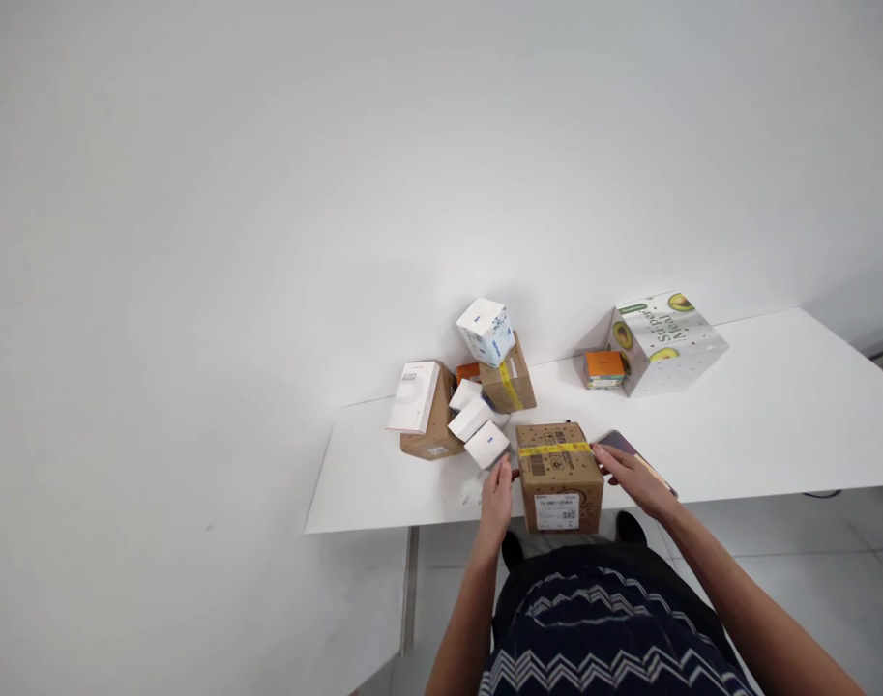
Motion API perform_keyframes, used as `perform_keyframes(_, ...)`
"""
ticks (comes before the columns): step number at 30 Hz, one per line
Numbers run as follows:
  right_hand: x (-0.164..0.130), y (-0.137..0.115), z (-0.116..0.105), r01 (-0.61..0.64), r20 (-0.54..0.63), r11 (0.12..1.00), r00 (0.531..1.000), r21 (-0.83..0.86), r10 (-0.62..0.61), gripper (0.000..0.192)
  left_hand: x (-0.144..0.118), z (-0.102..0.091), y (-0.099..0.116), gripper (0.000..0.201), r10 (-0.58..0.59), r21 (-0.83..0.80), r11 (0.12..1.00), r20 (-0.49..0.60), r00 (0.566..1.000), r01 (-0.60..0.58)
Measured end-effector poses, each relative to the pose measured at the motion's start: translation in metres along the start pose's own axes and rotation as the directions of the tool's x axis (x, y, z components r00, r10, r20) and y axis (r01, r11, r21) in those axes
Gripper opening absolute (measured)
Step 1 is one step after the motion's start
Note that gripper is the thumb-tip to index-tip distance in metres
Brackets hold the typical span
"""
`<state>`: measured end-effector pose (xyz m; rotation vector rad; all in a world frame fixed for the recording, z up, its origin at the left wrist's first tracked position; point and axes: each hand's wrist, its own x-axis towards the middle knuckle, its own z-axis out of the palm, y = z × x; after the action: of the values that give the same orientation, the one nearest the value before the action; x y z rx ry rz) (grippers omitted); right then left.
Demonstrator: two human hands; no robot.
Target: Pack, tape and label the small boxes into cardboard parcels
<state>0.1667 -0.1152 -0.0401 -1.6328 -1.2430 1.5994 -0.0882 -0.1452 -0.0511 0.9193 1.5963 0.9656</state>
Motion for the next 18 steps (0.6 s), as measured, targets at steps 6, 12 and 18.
perform_keyframes(6,0.0,0.0,-0.002,-0.004,-0.014,1.0,1.0,0.023,0.004,0.056,0.0,0.002,-0.005,0.055,0.011,0.002,1.0,-0.009,1.0,-0.011)
perform_keyframes(12,0.004,0.006,0.002,-0.016,-0.001,0.998,1.0,0.056,0.016,0.058,-0.001,0.004,-0.012,0.056,-0.012,0.006,1.0,0.01,1.0,0.012)
perform_keyframes(18,0.004,0.005,0.005,-0.016,0.003,0.997,1.0,0.08,0.016,0.058,-0.001,0.005,-0.014,0.054,-0.033,-0.006,0.999,0.011,0.999,0.033)
